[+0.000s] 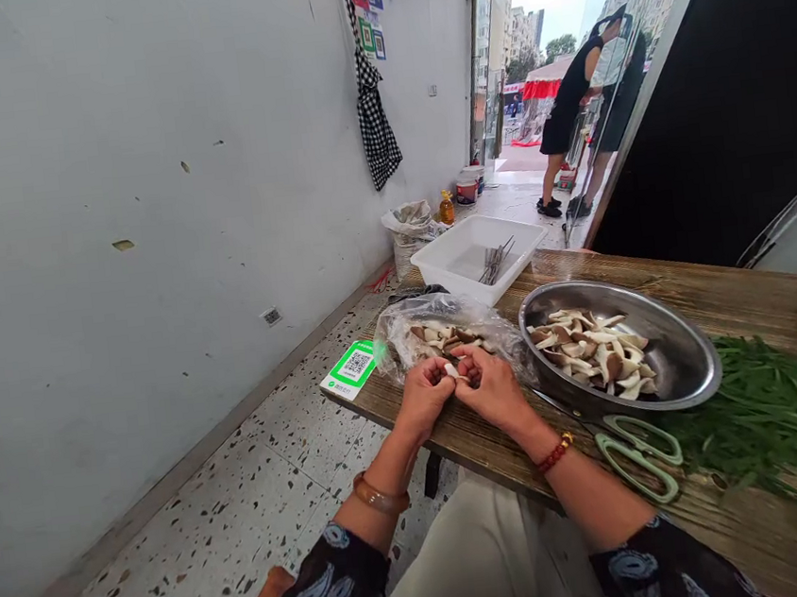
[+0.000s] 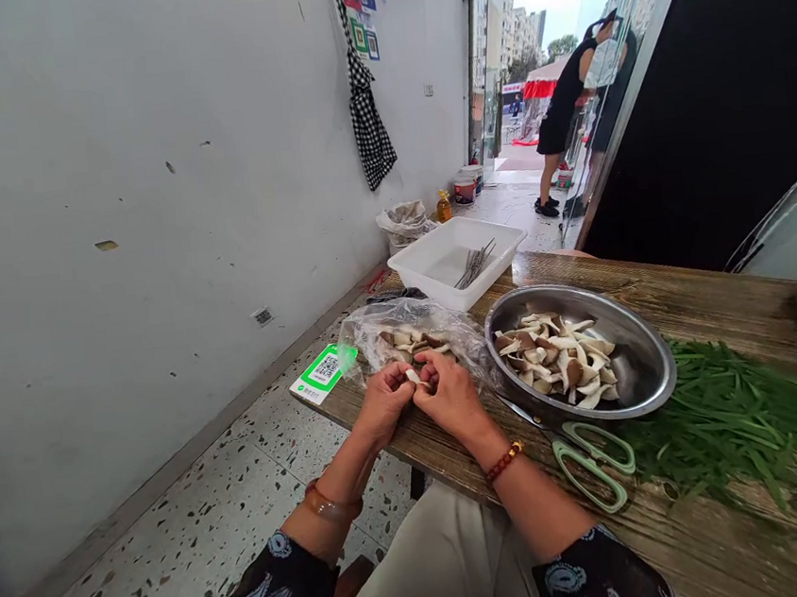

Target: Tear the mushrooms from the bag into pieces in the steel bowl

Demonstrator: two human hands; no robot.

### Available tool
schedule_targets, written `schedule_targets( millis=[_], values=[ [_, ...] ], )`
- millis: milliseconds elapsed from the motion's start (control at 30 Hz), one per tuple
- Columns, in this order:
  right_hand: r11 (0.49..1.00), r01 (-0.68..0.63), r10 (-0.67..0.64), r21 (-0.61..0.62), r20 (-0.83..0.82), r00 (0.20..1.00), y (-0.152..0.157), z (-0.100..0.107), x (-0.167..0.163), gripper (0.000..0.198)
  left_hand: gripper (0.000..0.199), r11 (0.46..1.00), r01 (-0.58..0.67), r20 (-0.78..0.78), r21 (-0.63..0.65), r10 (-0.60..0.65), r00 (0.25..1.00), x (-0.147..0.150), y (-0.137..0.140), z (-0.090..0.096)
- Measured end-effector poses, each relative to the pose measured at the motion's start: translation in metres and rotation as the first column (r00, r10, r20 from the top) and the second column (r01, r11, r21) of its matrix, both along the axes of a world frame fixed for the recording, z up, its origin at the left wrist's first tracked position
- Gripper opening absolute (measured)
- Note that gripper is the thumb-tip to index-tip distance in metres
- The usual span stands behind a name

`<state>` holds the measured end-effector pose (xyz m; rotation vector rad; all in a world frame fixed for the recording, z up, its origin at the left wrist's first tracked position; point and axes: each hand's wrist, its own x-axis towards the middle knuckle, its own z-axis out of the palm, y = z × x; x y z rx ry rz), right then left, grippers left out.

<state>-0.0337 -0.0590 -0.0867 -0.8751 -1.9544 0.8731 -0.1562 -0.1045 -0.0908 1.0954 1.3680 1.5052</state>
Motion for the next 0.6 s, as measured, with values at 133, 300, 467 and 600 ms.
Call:
schedule_targets(
  millis=[133,300,467,600],
  values=[
    [0.999,0.003,-0.005,-0.036,-0.036,0.999,0.0016,-0.0001,0.0001,0.036,0.009,1.000,-0.028,-0.004,-0.002,0.028,1.000,0.0017,-0.0005,0.0031],
    [0.999,-0.003,0.002,-0.037,-0.040,0.999,0.0021,0.0012,0.0017,0.033,0.013,0.997,-0.072,0.015,0.006,0.072,0.997,0.0046,-0.0027,0.0079],
    [0.999,-0.022,0.021,-0.038,-0.028,0.999,0.0017,0.0012,0.0024,0.034,0.012,0.997,-0.079,0.037,0.014,0.078,0.996,0.0041,-0.0028,0.0061],
    [0.995,-0.050,0.043,-0.082,-0.088,0.995,0.0043,-0.0018,0.0026,0.033,0.011,0.997,-0.069,0.033,0.036,0.068,0.997,0.0043,-0.0036,0.0068]
  ],
)
